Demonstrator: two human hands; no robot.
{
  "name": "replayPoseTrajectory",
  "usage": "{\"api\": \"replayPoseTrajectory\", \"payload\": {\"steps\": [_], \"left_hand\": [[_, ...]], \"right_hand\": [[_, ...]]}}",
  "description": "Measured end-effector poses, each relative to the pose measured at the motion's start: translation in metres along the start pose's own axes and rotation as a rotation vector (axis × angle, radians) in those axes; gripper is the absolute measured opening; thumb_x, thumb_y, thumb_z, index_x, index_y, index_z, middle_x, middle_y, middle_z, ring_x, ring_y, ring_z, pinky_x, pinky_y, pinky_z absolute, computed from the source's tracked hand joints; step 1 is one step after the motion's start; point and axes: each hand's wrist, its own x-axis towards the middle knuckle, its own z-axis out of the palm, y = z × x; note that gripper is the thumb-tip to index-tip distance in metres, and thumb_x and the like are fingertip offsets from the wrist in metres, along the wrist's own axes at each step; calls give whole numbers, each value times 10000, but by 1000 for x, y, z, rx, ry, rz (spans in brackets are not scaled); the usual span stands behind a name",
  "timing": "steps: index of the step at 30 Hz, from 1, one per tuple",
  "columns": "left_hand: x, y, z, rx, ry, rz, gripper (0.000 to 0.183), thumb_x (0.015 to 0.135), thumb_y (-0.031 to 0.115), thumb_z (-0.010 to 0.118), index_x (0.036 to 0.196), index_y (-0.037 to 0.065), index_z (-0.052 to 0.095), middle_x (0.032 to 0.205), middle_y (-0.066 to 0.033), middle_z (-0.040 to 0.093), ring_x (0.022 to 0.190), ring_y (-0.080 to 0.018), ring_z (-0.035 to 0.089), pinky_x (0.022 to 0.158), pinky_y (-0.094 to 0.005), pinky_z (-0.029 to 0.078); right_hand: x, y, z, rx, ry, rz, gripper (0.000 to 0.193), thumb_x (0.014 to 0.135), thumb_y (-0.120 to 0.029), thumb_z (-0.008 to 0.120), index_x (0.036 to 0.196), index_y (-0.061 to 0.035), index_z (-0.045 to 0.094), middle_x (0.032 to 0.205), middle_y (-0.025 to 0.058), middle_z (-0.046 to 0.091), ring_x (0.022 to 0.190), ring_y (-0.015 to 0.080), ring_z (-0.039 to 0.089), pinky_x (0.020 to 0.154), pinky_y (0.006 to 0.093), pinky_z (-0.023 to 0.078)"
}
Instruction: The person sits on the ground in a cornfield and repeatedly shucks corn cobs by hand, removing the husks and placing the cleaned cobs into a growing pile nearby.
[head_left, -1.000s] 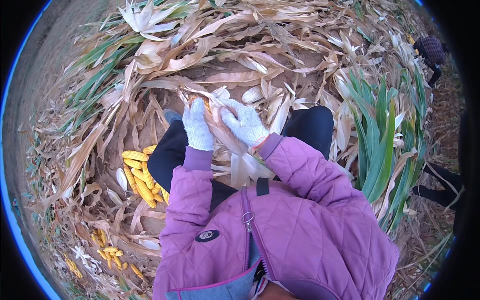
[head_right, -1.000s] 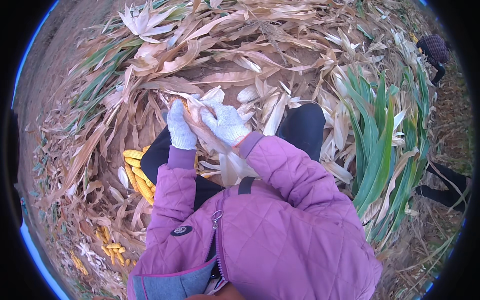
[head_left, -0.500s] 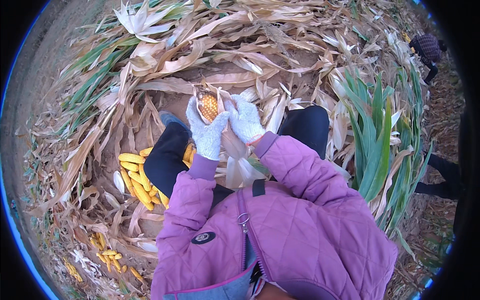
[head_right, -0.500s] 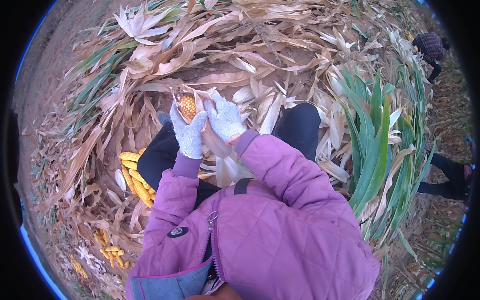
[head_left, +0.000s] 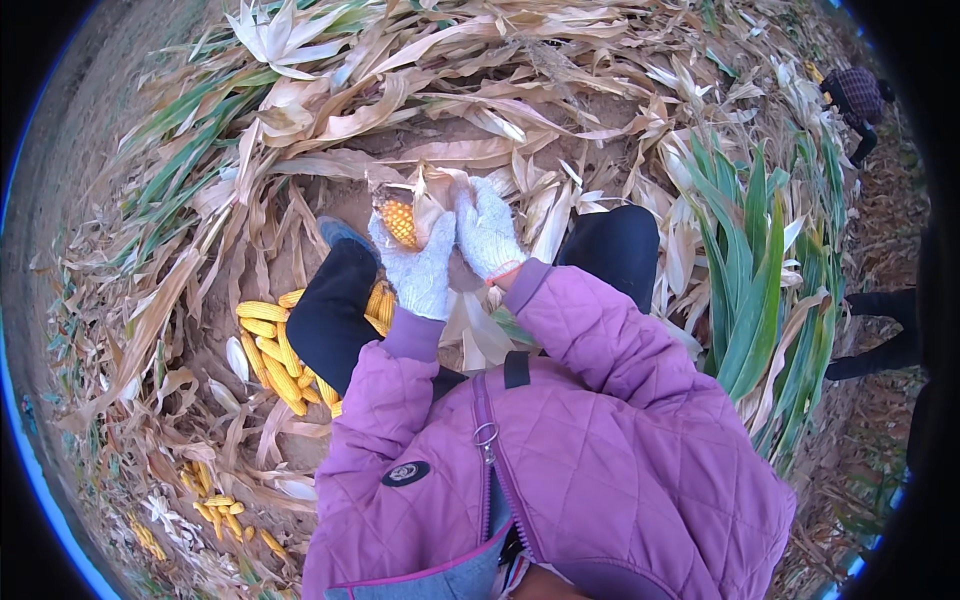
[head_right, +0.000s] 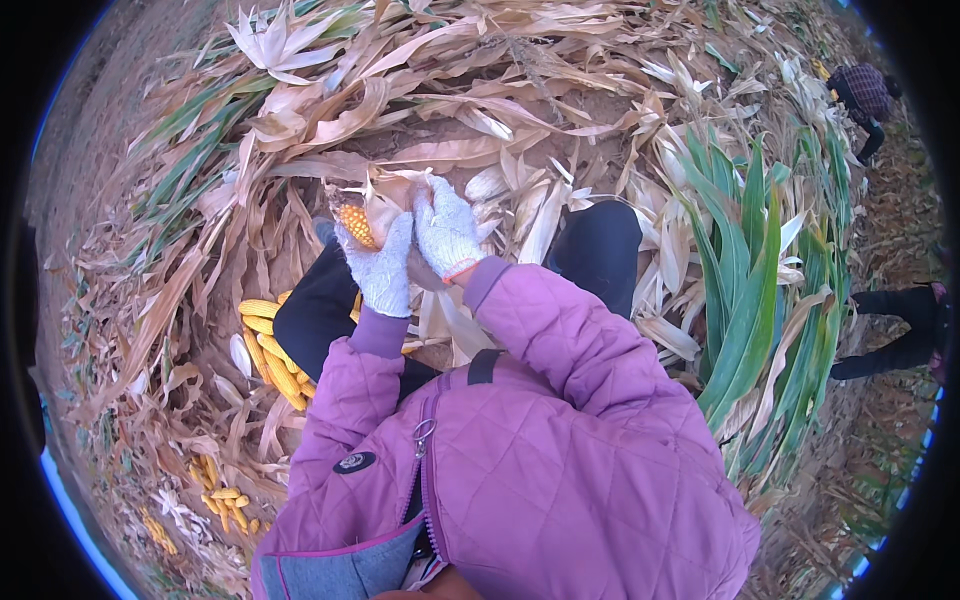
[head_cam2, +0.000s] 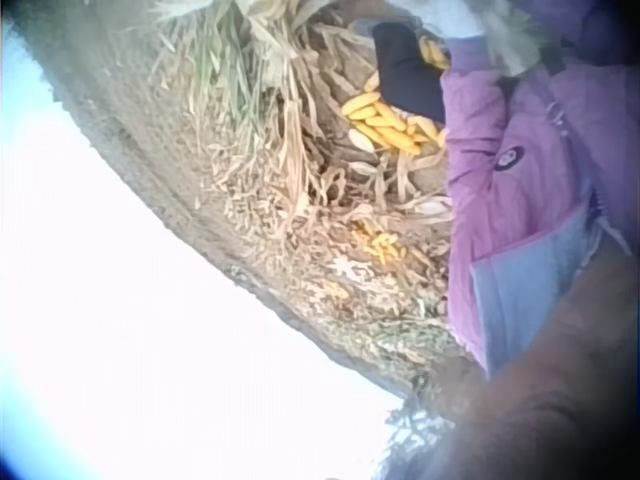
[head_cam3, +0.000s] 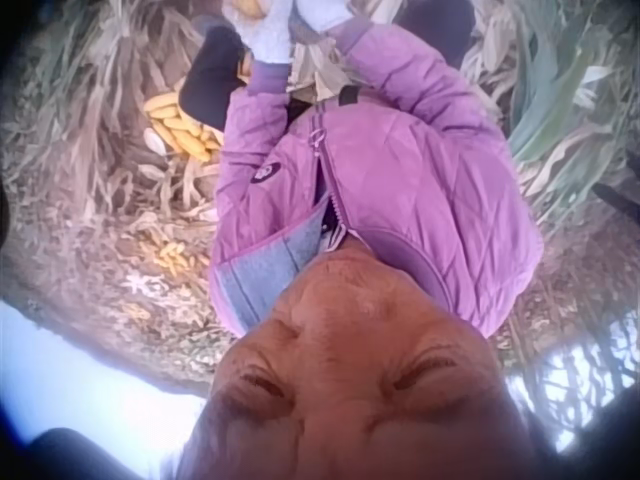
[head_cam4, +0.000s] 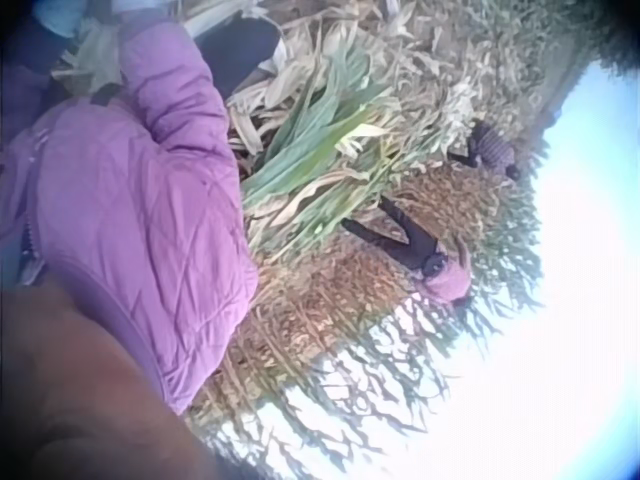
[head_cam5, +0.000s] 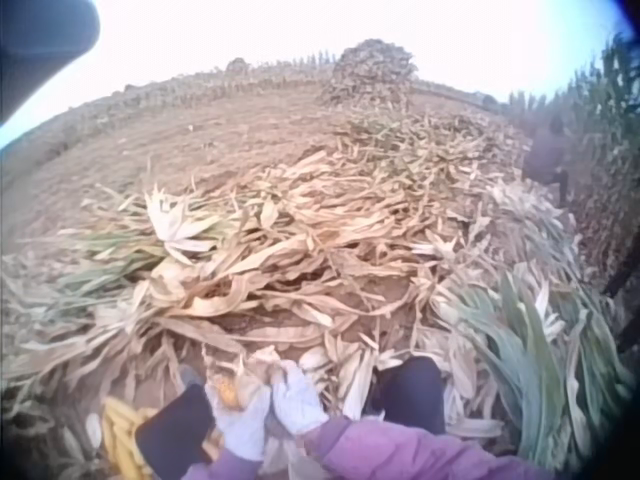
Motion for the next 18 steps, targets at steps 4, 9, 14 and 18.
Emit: {"api": "replayPoseTrajectory", "payload": {"steps": [4,9,14,18], "left_hand": [[5,16,-14,-78,-117,-147,693,790,15,745,1377,12,377,1251,-92,511,1111,-156,520,964,-292,443],[9,3,-64,-1050,-479,-581,898,858,658,551,1439,3,354,1435,-218,432,1306,-343,459,1125,-481,354],[-1,-68,-76,-325,-537,-456,544,979,312,553,1410,9,416,1369,-182,506,1199,-262,555,1045,-400,459],[-5,-40,-77,-560,-698,-857,464,927,213,582,1306,-36,482,1139,-211,619,960,-262,657,850,-356,560]], "right_hand": [[15,14,-4,388,60,226,377,977,-322,466,996,33,593,806,159,585,749,253,553,751,395,462],[34,14,-22,930,3,428,300,987,-277,495,1080,-6,584,976,92,602,857,191,615,730,349,526],[19,27,-2,1051,-140,392,289,994,-253,518,1169,-29,568,1086,96,622,970,206,616,847,350,519],[28,27,-9,1291,-114,480,316,1006,-276,499,1219,-50,558,1118,93,633,1028,236,616,909,366,509]]}}
